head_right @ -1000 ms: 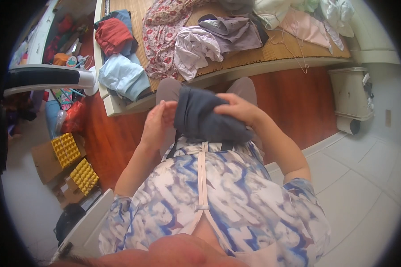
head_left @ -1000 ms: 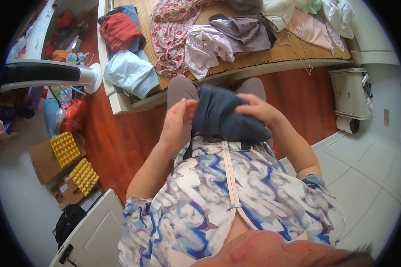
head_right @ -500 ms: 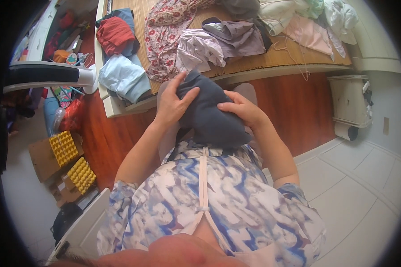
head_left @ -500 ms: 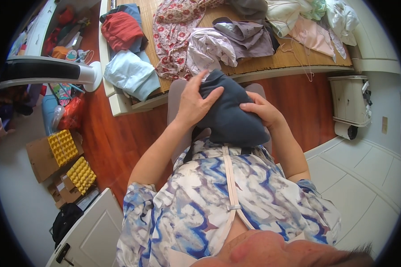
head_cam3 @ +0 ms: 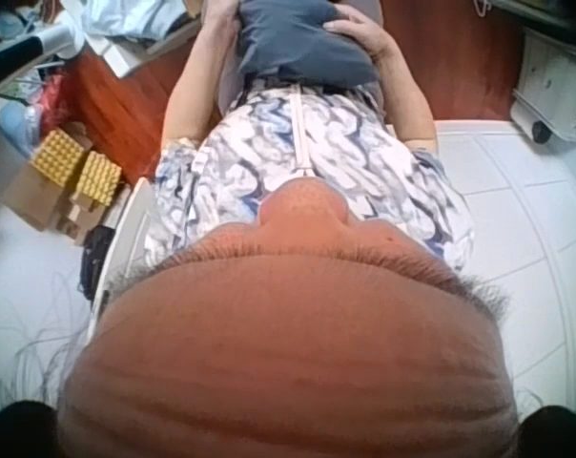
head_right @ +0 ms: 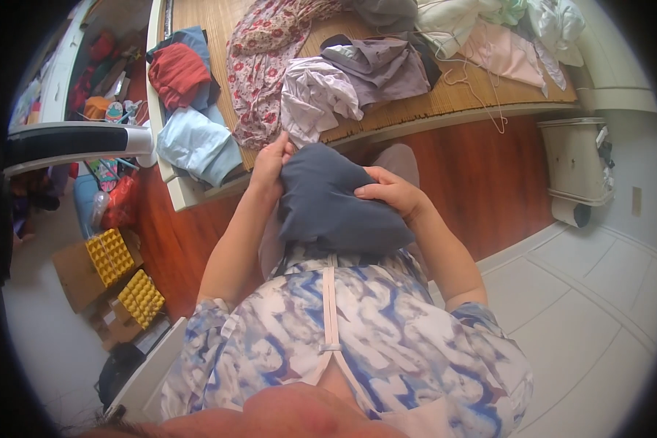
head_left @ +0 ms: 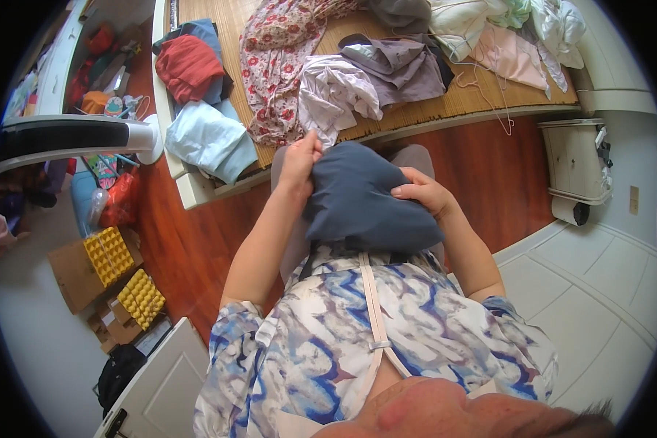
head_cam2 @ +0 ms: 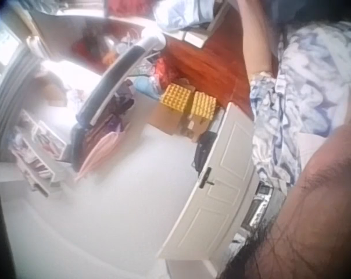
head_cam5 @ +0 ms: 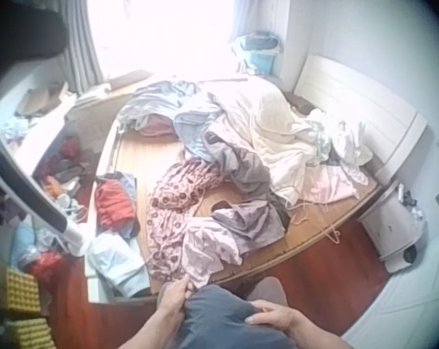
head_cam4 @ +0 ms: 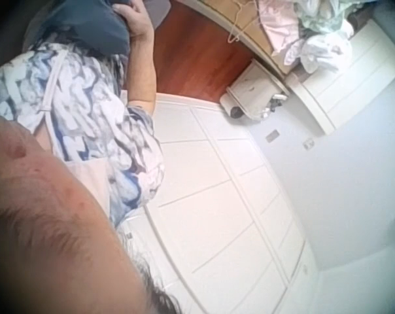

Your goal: The person folds a pair of grey shorts, a purple undergarment, and a floral patterned dress by hand while seated next to a bed.

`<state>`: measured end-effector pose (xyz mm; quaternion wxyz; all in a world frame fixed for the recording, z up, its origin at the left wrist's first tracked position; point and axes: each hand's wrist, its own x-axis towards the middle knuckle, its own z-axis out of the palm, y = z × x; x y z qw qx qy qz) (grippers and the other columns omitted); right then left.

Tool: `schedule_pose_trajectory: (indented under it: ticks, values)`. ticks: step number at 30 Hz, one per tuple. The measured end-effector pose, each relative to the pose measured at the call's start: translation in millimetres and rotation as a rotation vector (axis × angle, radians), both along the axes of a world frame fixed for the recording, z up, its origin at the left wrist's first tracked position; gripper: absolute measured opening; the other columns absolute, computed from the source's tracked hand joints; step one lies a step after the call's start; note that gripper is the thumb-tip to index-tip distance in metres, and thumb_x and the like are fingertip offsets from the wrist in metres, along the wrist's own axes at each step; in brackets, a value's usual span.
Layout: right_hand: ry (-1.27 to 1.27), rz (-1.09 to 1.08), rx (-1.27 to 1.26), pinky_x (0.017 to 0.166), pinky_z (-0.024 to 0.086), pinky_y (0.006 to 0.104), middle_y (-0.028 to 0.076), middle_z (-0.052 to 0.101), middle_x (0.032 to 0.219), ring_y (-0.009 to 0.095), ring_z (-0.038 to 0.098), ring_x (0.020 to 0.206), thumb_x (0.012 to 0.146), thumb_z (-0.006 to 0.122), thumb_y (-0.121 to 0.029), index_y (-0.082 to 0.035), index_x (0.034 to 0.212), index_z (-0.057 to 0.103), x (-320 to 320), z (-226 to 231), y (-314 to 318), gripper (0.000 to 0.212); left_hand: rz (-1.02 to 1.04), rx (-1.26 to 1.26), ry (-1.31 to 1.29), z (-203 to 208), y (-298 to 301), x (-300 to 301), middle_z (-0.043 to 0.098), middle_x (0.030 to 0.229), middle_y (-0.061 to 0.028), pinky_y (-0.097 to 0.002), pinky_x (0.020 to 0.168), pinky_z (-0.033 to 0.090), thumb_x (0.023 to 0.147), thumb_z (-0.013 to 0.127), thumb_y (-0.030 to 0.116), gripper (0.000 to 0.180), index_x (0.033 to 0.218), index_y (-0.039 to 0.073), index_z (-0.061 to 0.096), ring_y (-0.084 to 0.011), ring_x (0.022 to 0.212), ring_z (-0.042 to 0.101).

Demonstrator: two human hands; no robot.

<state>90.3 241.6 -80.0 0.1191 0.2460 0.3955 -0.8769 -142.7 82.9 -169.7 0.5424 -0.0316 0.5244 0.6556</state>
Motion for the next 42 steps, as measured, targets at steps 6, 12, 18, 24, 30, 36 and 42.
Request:
schedule_pose_trajectory:
  ticks: [6, 12, 18, 24, 30, 36, 42]
  values:
    - [0.107, -0.496, -0.019, 0.088, 0.053, 0.0329, 0.012, 0.066, 0.112, 0.021, 0.066, 0.098, 0.089, 0.058, -0.015, 0.001, 0.122, 0.056, 2, 7, 40, 0.038, 0.235, -0.029, 0.396, 8, 15, 11, 0.064, 0.088, -0.0036, -0.0223, 0.066, 0.046, 0.102, 0.047, 0.031, 0.031, 0.101, 0.005, 0.063, -0.0095, 0.071, 0.059]
    - [0.358, -0.829, -0.248, 0.101, 0.047, 0.043, 0.015, 0.062, 0.123, 0.03, 0.062, 0.11, 0.092, 0.052, -0.016, 0.003, 0.126, 0.052, -28, -7, 123, 0.039, 0.019, -0.076, 0.209, 24, 22, 29, 0.067, 0.093, -0.0055, -0.0227, 0.063, 0.05, 0.102, 0.047, 0.034, 0.031, 0.114, 0.008, 0.058, -0.0109, 0.07, 0.064]
    - [0.318, -1.019, -0.016, 0.103, 0.044, 0.0459, 0.015, 0.061, 0.121, 0.03, 0.057, 0.115, 0.09, 0.053, -0.014, -0.001, 0.122, 0.054, -75, -68, 164, 0.034, -0.089, -0.053, 0.069, 21, 23, 43, 0.067, 0.092, -0.0062, -0.0237, 0.063, 0.051, 0.102, 0.047, 0.033, 0.031, 0.115, 0.007, 0.057, -0.0119, 0.069, 0.065]
    - [-0.26, -0.745, 0.208, 0.081, 0.053, 0.0435, 0.016, 0.064, 0.104, 0.029, 0.064, 0.097, 0.089, 0.055, -0.009, 0.0, 0.11, 0.055, -71, -126, 128, 0.023, -0.118, -0.114, 0.043, 13, 9, 44, 0.067, 0.092, -0.0044, -0.0229, 0.063, 0.051, 0.101, 0.049, 0.031, 0.028, 0.112, 0.007, 0.058, -0.0105, 0.069, 0.064]
    - [-0.189, -0.415, 0.691, 0.051, 0.054, 0.0301, 0.015, 0.068, 0.09, 0.02, 0.067, 0.062, 0.091, 0.058, -0.013, 0.003, 0.124, 0.053, -131, -107, 75, 0.037, -0.109, -0.125, 0.01, 1, 6, 43, 0.067, 0.091, -0.0037, -0.023, 0.063, 0.05, 0.101, 0.05, 0.03, 0.027, 0.111, 0.007, 0.06, -0.0102, 0.069, 0.064]
    - [-0.13, -0.141, 1.055, 0.051, 0.052, 0.0298, 0.012, 0.068, 0.077, 0.018, 0.068, 0.062, 0.087, 0.062, -0.014, 0.002, 0.1, 0.062, -157, -148, 90, 0.02, -0.156, -0.062, 0.011, 12, -1, 50, 0.067, 0.091, -0.0043, -0.0233, 0.062, 0.05, 0.101, 0.049, 0.029, 0.026, 0.111, 0.007, 0.06, -0.0103, 0.068, 0.063]
    - [0.235, 0.046, 0.711, 0.053, 0.048, 0.0263, 0.004, 0.066, 0.07, 0.008, 0.061, 0.06, 0.087, 0.065, -0.017, -0.001, 0.085, 0.066, -123, -49, -26, 0.016, 0.157, -0.008, -0.232, 4, -41, 37, 0.059, 0.121, -0.0127, -0.0383, 0.085, 0.054, 0.095, 0.05, 0.055, 0.069, 0.138, 0.003, 0.04, -0.0217, 0.103, 0.063]
